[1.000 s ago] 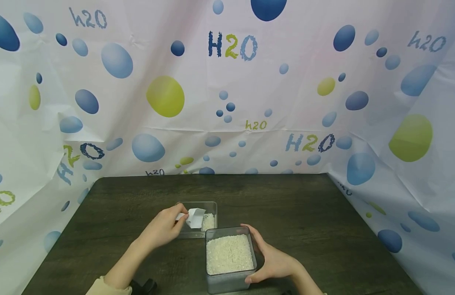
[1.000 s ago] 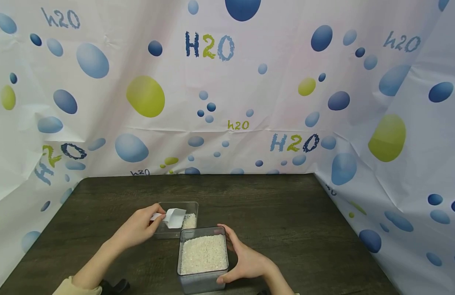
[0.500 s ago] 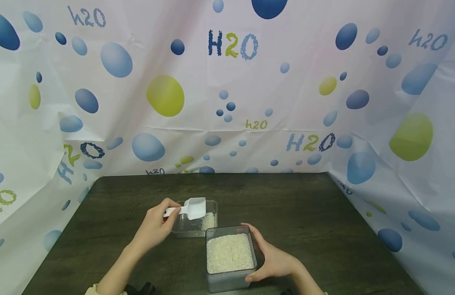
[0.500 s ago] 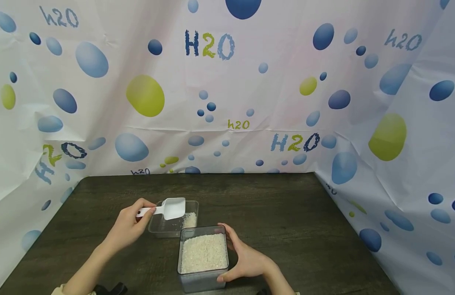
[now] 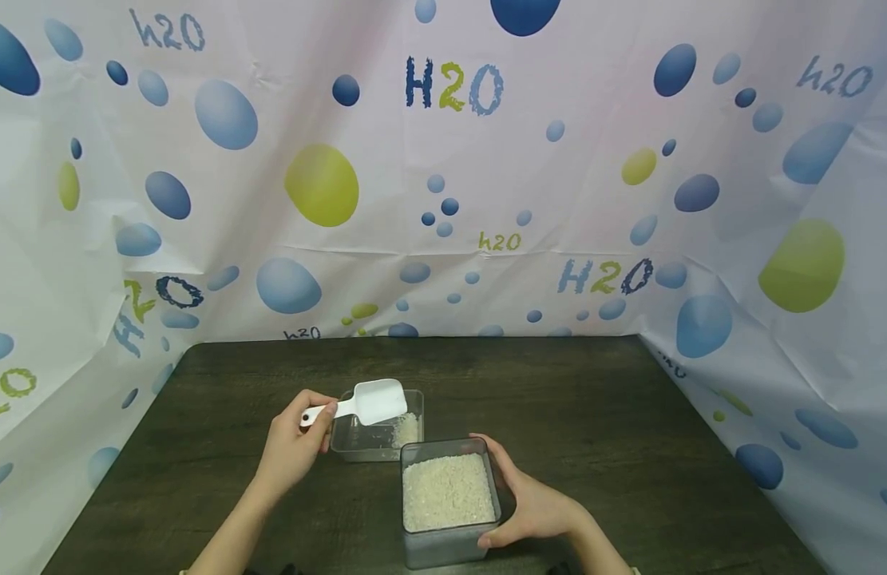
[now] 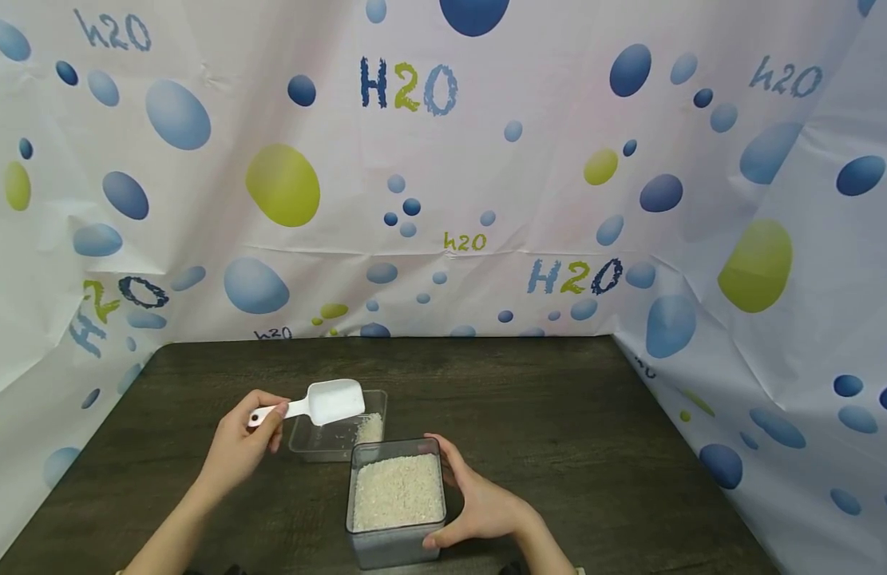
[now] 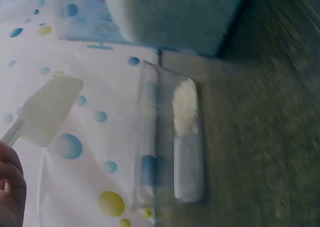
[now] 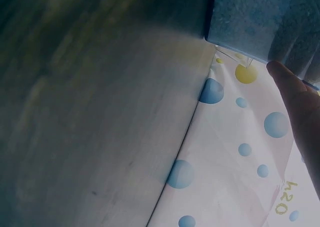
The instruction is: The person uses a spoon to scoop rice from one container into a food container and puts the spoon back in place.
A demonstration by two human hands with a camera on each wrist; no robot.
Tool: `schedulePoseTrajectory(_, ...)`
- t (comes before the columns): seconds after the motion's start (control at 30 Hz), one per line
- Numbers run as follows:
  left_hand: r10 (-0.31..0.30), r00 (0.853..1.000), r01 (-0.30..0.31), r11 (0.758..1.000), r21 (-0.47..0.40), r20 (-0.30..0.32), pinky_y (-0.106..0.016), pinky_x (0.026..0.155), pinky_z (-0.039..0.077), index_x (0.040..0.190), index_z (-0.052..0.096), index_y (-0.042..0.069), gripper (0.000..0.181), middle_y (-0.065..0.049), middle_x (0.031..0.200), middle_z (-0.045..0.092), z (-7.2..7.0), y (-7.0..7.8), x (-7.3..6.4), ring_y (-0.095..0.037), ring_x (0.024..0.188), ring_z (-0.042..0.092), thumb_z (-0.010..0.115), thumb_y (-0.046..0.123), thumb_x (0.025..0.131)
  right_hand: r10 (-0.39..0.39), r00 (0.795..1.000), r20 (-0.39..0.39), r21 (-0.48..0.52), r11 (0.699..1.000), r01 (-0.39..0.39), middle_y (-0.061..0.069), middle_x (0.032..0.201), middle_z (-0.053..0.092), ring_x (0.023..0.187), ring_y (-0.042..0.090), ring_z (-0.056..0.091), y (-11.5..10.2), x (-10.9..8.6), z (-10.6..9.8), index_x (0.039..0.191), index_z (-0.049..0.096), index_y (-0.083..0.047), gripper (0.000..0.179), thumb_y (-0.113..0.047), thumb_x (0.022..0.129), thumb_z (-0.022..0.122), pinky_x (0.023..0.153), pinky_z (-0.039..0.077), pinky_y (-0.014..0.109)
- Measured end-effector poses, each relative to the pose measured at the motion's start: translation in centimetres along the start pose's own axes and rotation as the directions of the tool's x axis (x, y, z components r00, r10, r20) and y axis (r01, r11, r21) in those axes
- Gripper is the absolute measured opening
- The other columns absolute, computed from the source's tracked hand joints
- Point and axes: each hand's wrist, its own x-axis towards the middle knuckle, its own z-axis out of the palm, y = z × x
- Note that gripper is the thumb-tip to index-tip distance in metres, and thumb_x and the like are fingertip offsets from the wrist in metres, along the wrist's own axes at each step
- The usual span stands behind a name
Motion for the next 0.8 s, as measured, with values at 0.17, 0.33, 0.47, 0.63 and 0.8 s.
schedulePoseTrajectory(0.17,-0.042,0.999,0.047,0.974,-0.220,0.030,-0.026,0.038,0.035,0.095,0.056,-0.008,0.009,0.001,0.058,0.050,-0.3,1.3,0.0,-0.011,0.044,0.046,0.055,0.000,0.098,0.015,1.000,0.000,-0.012,1.000,-0.015,0.023,0.155,0.008,0.140,0.041,0.022,0.0,0.0,0.0,0.154,-0.006,-0.030,0.111,-0.025,0.083,0.079,0.107,0.034,0.027)
schedulePoseTrajectory(0.33,0.001,0.992,0.043,0.939,-0.341,0.125,-0.036,0.037,0.027,0.097,0.052,-0.011,0.012,0.003,0.059,0.051,-0.6,2.6,-0.4,-0.009,0.043,0.042,0.051,0.000,0.100,0.010,1.000,0.004,-0.002,1.000,-0.010,0.022,0.154,0.012,0.139,0.039,0.025,0.1,0.0,0.0,0.154,-0.006,-0.030,0.111,-0.023,0.083,0.079,0.107,0.034,0.028)
schedulePoseTrajectory(0.47,0.059,0.977,0.014,0.941,-0.338,0.207,-0.034,0.035,0.026,0.098,0.054,-0.007,0.009,-0.001,0.057,0.049,-0.7,4.1,-1.0,-0.014,0.043,0.040,0.051,0.001,0.100,0.003,1.000,0.004,-0.008,1.000,-0.003,0.023,0.153,0.013,0.139,0.040,0.025,0.0,0.1,0.0,0.154,-0.006,-0.029,0.112,-0.022,0.083,0.079,0.107,0.034,0.028)
schedulePoseTrajectory(0.63,0.099,0.950,-0.028,0.971,-0.236,0.295,-0.025,0.035,0.033,0.098,0.060,0.001,0.005,-0.005,0.055,0.048,-0.7,5.9,-1.6,-0.011,0.042,0.043,0.055,0.002,0.098,0.012,1.000,0.002,-0.014,1.000,-0.012,0.023,0.154,0.012,0.140,0.043,0.023,-0.1,0.0,0.1,0.154,-0.007,-0.028,0.111,-0.023,0.083,0.079,0.107,0.034,0.027)
schedulePoseTrajectory(0.8,0.176,0.913,-0.160,0.984,-0.074,0.369,-0.022,0.040,0.042,0.097,0.065,0.009,0.007,-0.001,0.069,0.061,-0.4,7.1,-2.0,0.000,0.051,0.045,0.061,0.003,0.096,0.002,1.000,0.001,-0.007,1.000,-0.002,0.022,0.153,0.016,0.138,0.038,0.029,0.1,0.0,0.1,0.155,-0.006,-0.028,0.111,-0.023,0.083,0.079,0.106,0.036,0.030)
